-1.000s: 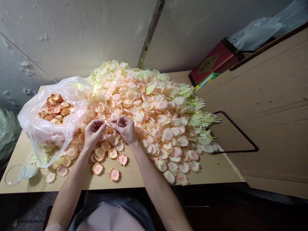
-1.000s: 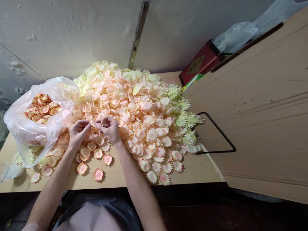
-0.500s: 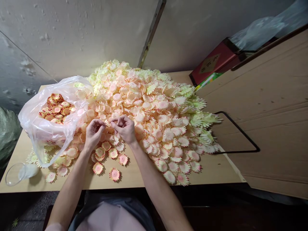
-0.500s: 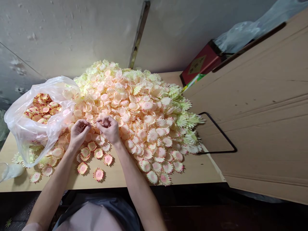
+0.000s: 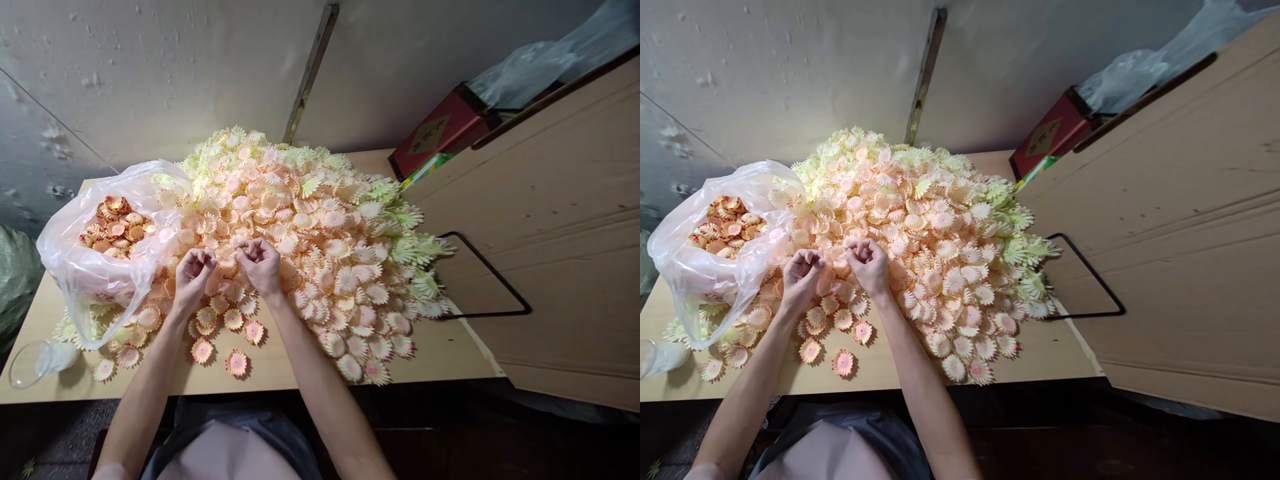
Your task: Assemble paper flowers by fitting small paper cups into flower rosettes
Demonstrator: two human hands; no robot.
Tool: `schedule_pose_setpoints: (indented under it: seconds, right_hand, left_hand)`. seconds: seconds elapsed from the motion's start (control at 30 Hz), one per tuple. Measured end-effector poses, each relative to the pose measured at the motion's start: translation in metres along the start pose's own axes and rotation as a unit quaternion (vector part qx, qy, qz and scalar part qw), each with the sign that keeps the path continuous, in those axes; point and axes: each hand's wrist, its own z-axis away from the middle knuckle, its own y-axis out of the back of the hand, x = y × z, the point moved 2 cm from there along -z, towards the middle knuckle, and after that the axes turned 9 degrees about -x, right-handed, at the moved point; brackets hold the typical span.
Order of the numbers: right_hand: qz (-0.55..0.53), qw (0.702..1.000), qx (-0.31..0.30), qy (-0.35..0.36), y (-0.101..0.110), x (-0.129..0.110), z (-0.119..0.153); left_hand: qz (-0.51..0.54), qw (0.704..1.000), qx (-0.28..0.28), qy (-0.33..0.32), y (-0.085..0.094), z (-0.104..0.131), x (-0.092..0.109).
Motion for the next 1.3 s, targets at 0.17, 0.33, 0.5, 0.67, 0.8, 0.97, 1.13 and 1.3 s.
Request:
schedule_pose_setpoints:
  seconds: [0.17,0.33,0.5,0.67,0.8,0.97,1.13,1.3]
  right_hand:
    - [-0.013,0.999,-0.031,-0.003,0.003,-0.002,-0.002]
    - [0.018,0.999,-0.028,0.009,-0.001,-0.003,0.000]
    - [0.002,0.999,-0.038,0.010,0.002,0.004,-0.002]
    - [-0.028,0.999,-0.036,-0.002,0.010,0.001,-0.005]
    - [-0.005,0.999,-0.033,0.004,0.006,-0.008,-0.001]
    - [0.016,1.000,-0.013,-0.010,0.004,-0.010,0.002]
    - [0.051,0.999,-0.002,0.004,0.006,-0.029,0.004]
    - [0.199,0.951,-0.237,-0.012,0.014,-0.064,0.024]
  left_hand:
    - [0.039,0.999,0.022,0.001,0.004,-0.001,0.000]
    - [0.093,0.995,0.034,0.014,0.006,-0.002,-0.004]
    - [0.138,0.989,0.026,0.035,0.018,0.000,0.000]
    - [0.124,0.992,0.039,0.000,0.025,-0.005,0.008]
    - [0.074,0.996,0.041,0.004,0.019,-0.006,0.005]
    - [0.060,0.997,0.054,-0.003,0.014,-0.003,0.005]
    - [0.064,0.997,0.036,0.008,0.009,-0.002,0.007]
    - [0.058,0.998,0.040,-0.002,0.010,-0.001,0.006]
